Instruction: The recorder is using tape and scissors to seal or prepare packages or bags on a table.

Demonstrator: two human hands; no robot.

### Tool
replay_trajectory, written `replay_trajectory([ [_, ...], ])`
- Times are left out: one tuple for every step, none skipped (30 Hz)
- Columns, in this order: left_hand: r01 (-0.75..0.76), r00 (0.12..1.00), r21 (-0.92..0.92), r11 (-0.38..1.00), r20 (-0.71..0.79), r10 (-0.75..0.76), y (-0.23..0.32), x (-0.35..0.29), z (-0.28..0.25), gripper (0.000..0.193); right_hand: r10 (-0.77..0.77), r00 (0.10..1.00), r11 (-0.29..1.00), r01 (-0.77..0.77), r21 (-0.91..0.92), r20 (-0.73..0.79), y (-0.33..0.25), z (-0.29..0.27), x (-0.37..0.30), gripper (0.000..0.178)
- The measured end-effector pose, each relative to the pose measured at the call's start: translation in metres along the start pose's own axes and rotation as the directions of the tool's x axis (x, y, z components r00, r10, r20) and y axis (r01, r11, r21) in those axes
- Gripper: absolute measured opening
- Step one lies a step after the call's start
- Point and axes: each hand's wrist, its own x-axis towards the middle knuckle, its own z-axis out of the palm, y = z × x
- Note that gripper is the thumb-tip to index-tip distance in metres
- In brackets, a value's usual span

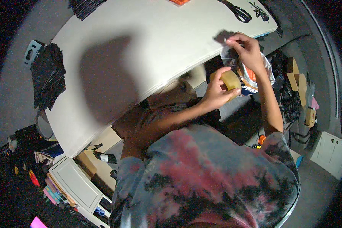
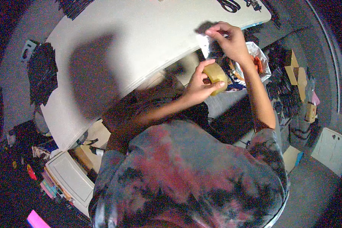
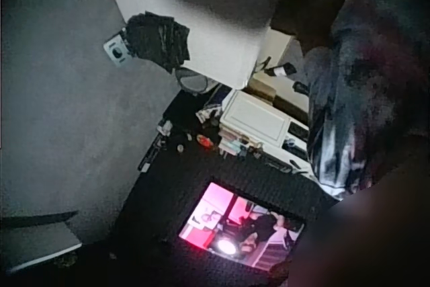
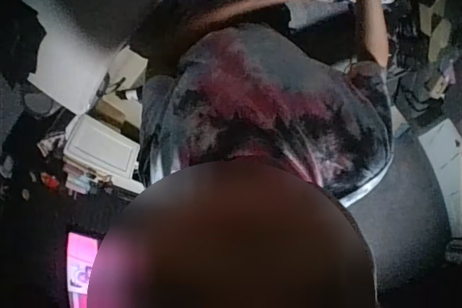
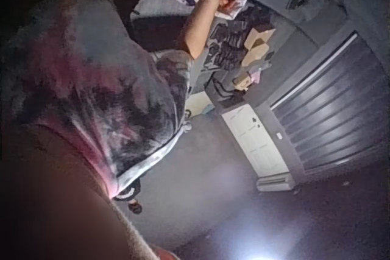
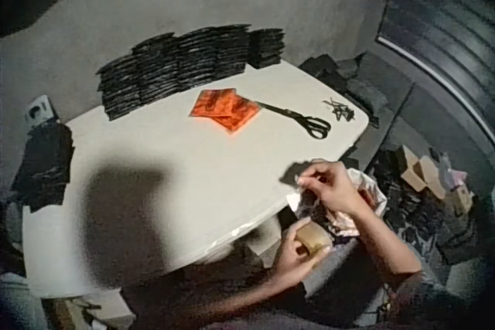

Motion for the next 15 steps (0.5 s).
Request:
replay_trajectory([
  [0.047, 0.999, -0.057, 0.997, -0.006, -0.047, 0.001, 0.000, 0.001, 0.080, 0.020, 0.999, 1.000, -0.021, 0.010, 0.047, 0.004, 0.004, 0.004, 0.015],
  [0.093, 0.995, -0.114, 0.989, -0.015, -0.095, 0.005, 0.000, 0.002, 0.079, 0.016, 0.998, 1.000, -0.017, 0.014, 0.053, 0.003, 0.007, 0.007, 0.015],
  [0.091, 0.995, -0.112, 0.990, -0.022, -0.094, 0.008, 0.000, 0.002, 0.079, 0.026, 0.997, 1.000, -0.027, 0.007, 0.070, 0.002, 0.010, 0.010, 0.014],
  [0.081, 0.996, -0.105, 0.991, -0.025, -0.084, 0.012, 0.000, 0.002, 0.077, 0.037, 0.996, 0.999, -0.037, -0.002, 0.085, 0.001, 0.012, 0.012, 0.014],
  [0.072, 0.997, -0.099, 0.993, -0.025, -0.075, 0.014, -0.001, 0.003, 0.076, -0.011, 0.994, 1.000, 0.013, -0.013, 0.111, -0.002, 0.011, 0.013, 0.014],
  [0.073, 0.997, -0.099, 0.992, -0.026, -0.076, 0.015, -0.001, 0.004, 0.076, -0.011, 0.994, 1.000, 0.012, -0.013, 0.113, -0.001, 0.013, 0.014, 0.014],
  [0.061, 0.997, -0.090, 0.994, -0.039, -0.065, 0.016, -0.001, 0.005, 0.075, -0.056, 0.995, 0.998, 0.057, -0.009, 0.082, 0.002, 0.016, 0.015, 0.015],
  [0.052, 0.997, -0.081, 0.995, -0.052, -0.056, 0.019, -0.001, 0.006, 0.075, -0.100, 0.994, 0.995, 0.101, -0.006, 0.050, 0.004, 0.019, 0.015, 0.016],
  [0.055, 0.997, -0.082, 0.995, -0.052, -0.059, 0.021, -0.001, 0.006, 0.075, -0.098, 0.994, 0.995, 0.098, -0.005, 0.051, 0.005, 0.020, 0.015, 0.016],
  [0.072, 0.997, -0.098, 0.993, -0.034, -0.076, 0.023, -0.001, 0.005, 0.074, -0.101, 0.994, 0.995, 0.102, -0.018, 0.042, 0.005, 0.021, 0.014, 0.016],
  [0.088, 0.996, -0.113, 0.990, -0.017, -0.091, 0.023, -0.001, 0.005, 0.074, -0.107, 0.994, 0.994, 0.108, -0.030, 0.032, 0.006, 0.022, 0.014, 0.016],
  [0.089, 0.996, -0.113, 0.990, -0.017, -0.092, 0.024, -0.002, 0.005, 0.074, -0.106, 0.994, 0.994, 0.107, -0.030, 0.033, 0.005, 0.022, 0.014, 0.016],
  [0.078, 0.996, -0.113, 0.991, -0.022, -0.081, 0.024, -0.002, 0.005, 0.073, -0.106, 0.993, 0.993, 0.108, -0.051, 0.042, 0.005, 0.023, 0.014, 0.017],
  [0.066, 0.997, -0.113, 0.991, -0.026, -0.069, 0.024, -0.002, 0.006, 0.073, -0.107, 0.993, 0.991, 0.110, -0.072, 0.050, 0.005, 0.023, 0.014, 0.017],
  [0.066, 0.997, -0.113, 0.991, -0.026, -0.069, 0.024, -0.002, 0.006, 0.073, -0.107, 0.993, 0.991, 0.111, -0.072, 0.049, 0.006, 0.023, 0.014, 0.017],
])
